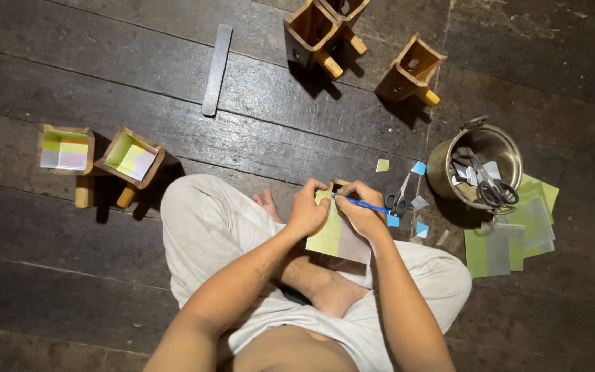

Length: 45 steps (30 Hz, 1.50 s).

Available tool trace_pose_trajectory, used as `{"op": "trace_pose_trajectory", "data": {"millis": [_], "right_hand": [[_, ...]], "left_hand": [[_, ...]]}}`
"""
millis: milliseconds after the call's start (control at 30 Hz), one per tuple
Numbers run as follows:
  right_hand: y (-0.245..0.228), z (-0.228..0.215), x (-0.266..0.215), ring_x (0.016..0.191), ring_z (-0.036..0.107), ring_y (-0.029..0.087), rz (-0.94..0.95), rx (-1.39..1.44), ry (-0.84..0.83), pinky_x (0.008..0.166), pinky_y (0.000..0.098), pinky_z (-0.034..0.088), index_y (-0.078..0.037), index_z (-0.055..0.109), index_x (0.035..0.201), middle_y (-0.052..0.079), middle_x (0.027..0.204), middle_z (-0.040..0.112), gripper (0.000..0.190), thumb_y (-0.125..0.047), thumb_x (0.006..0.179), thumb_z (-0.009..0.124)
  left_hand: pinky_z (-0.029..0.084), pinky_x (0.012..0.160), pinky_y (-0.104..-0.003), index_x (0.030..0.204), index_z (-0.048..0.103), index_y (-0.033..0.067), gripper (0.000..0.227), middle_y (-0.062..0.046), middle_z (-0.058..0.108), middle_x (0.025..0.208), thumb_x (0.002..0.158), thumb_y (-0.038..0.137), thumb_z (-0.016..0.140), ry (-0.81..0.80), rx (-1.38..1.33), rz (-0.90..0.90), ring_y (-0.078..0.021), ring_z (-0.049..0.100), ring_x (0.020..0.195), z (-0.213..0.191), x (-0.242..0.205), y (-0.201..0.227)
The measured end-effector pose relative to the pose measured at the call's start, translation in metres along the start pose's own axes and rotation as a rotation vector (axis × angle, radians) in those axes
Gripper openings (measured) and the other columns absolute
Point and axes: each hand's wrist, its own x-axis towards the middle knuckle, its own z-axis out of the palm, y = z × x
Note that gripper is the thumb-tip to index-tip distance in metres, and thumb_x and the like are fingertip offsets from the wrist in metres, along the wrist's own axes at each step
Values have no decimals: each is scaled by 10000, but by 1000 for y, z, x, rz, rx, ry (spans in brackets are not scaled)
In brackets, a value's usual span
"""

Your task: The person is measuring, marking, cutting, and folding colored paper cards to fit inside small wooden containers.

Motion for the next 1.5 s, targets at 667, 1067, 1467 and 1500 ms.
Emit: {"op": "trace_pose_trajectory", "data": {"millis": [667, 1067, 1467, 1500], "right_hand": [[38, -38, -25, 532, 635, 161, 125, 238, 239, 471, 285, 528, 12, 636, 773, 158, 836, 704, 96, 13, 782, 731], [34, -40, -22, 491, 640, 178, 98, 259, 194, 442, 296, 541, 28, 621, 765, 172, 783, 674, 101, 39, 798, 715], [20, -42, -18, 492, 642, 181, 141, 243, 167, 458, 298, 553, 21, 608, 756, 169, 700, 655, 92, 40, 786, 693], [23, -43, -17, 498, 650, 188, 123, 222, 152, 462, 305, 553, 21, 603, 738, 172, 693, 651, 101, 50, 773, 693]], "left_hand": [[541, 799, -483, 1075, 669, 92, 276, -228, 716, 928, 803, 128, 697, 23, 8, 35, -425, 700, 928, 5, 6, -14], [540, 790, -469, 1057, 671, 98, 273, -207, 717, 912, 787, 129, 707, 36, 2, 56, -407, 703, 907, 8, 7, -21], [545, 790, -464, 1052, 678, 104, 265, -203, 729, 932, 790, 131, 705, 44, -5, 52, -405, 709, 915, 8, 8, -18], [544, 787, -470, 1054, 678, 104, 265, -205, 727, 930, 792, 132, 705, 47, -6, 50, -408, 708, 916, 8, 8, -18]]}}
